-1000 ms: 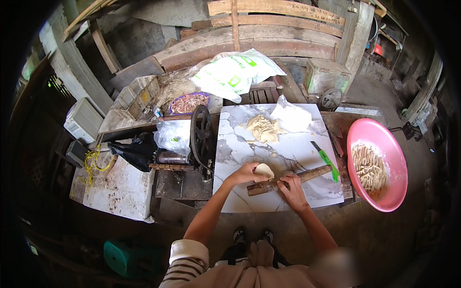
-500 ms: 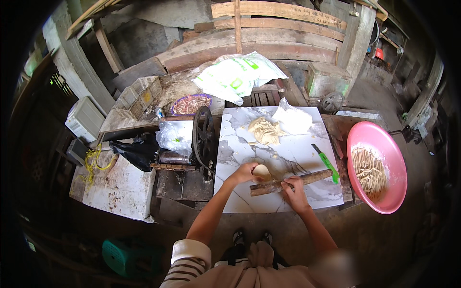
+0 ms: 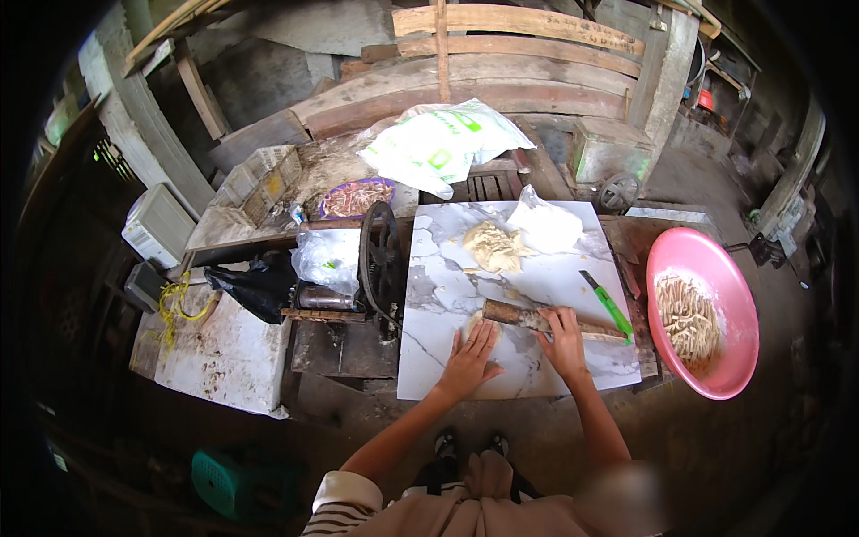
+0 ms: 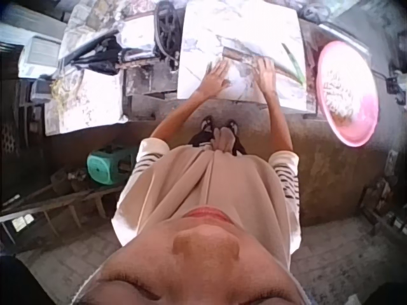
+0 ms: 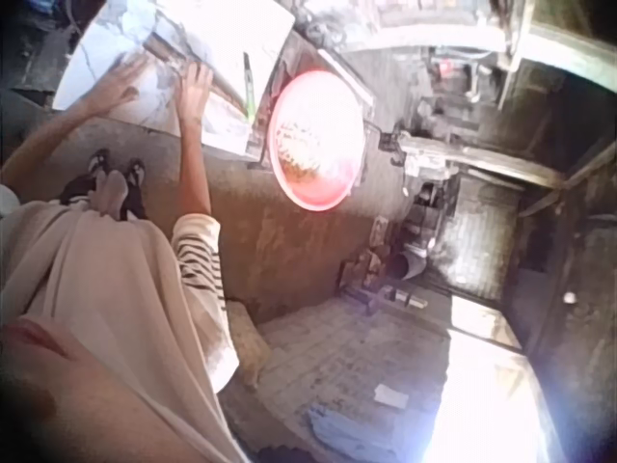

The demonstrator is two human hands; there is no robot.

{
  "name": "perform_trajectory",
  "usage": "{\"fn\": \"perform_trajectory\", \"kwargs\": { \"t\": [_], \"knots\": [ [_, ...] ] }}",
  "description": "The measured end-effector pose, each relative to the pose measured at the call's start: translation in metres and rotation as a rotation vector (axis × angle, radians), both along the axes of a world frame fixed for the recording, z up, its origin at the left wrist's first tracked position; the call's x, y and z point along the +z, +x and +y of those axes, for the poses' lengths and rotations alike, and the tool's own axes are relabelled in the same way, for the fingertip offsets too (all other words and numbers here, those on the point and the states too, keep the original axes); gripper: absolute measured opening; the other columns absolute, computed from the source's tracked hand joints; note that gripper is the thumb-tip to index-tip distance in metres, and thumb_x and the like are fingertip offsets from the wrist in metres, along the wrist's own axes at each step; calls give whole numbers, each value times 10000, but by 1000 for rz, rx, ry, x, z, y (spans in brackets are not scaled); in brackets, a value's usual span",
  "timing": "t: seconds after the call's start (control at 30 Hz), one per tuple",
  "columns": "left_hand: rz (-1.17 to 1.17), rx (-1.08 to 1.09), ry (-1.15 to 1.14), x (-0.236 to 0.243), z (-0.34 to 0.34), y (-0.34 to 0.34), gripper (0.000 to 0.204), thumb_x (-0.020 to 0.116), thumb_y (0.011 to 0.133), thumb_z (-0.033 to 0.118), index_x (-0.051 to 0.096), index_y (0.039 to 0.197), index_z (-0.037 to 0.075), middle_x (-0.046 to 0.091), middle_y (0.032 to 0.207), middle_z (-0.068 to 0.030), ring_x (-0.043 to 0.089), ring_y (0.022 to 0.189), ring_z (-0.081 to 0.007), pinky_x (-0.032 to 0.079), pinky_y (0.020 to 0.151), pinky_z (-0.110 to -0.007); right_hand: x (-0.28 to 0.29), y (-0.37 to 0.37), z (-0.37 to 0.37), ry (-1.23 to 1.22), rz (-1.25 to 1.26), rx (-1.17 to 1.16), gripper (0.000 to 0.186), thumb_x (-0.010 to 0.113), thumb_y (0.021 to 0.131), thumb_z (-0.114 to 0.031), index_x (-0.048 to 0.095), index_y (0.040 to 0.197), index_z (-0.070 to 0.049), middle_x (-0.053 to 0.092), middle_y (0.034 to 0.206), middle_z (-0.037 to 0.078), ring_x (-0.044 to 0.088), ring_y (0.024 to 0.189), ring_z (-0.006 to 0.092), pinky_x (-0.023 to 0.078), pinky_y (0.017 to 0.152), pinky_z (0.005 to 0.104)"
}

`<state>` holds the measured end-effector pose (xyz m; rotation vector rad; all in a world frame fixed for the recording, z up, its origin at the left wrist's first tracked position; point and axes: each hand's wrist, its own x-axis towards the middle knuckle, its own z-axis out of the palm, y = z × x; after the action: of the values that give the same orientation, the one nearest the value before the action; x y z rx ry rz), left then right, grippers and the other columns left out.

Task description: The person kneads dough, rolls it flat with a rolling pin, and cuts it into strips using a knife. The cut noodles are placed into a pink bowl. The person repeats the process with additional dough pieces.

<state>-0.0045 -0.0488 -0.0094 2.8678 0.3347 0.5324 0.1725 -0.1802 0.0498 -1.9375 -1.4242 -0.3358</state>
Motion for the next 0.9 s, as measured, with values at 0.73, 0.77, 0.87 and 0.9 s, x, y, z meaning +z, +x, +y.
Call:
{"fn": "perform_trajectory", "kwargs": {
  "t": [0.73, 0.77, 0.87, 0.9],
  "knots": [
    [-222, 462, -928, 3, 47, 35, 383, 761, 718, 160, 531, 984, 9, 650, 827, -126, 644, 750, -199, 519, 657, -307, -11, 2, 14, -80, -23, -43, 455, 724, 691, -85, 565, 1113, -21, 554, 1004, 120, 529, 929, 310, 461, 807, 395],
    [-225, 470, -960, 5, 47, 34, 394, 757, 726, 141, 510, 1002, 6, 643, 834, -129, 642, 755, -193, 524, 658, -299, -10, 2, 15, -78, -22, -41, 453, 724, 691, -85, 565, 1111, -22, 555, 1003, 120, 530, 928, 309, 461, 807, 394],
    [-360, 445, -1319, 12, 43, 32, 419, 735, 750, 84, 461, 1055, -4, 625, 866, -138, 637, 759, -179, 542, 665, -289, -7, 0, 15, -54, -3, -38, 449, 726, 689, -85, 568, 1105, -22, 559, 992, 119, 533, 922, 309, 462, 806, 392],
    [-426, 424, -1482, 14, 41, 31, 427, 727, 758, 66, 447, 1072, -7, 620, 878, -142, 636, 759, -174, 549, 668, -287, -6, 1, 14, -53, -1, -48, 448, 727, 689, -85, 569, 1103, -23, 560, 988, 118, 534, 921, 309, 464, 805, 392]
  ]
}}
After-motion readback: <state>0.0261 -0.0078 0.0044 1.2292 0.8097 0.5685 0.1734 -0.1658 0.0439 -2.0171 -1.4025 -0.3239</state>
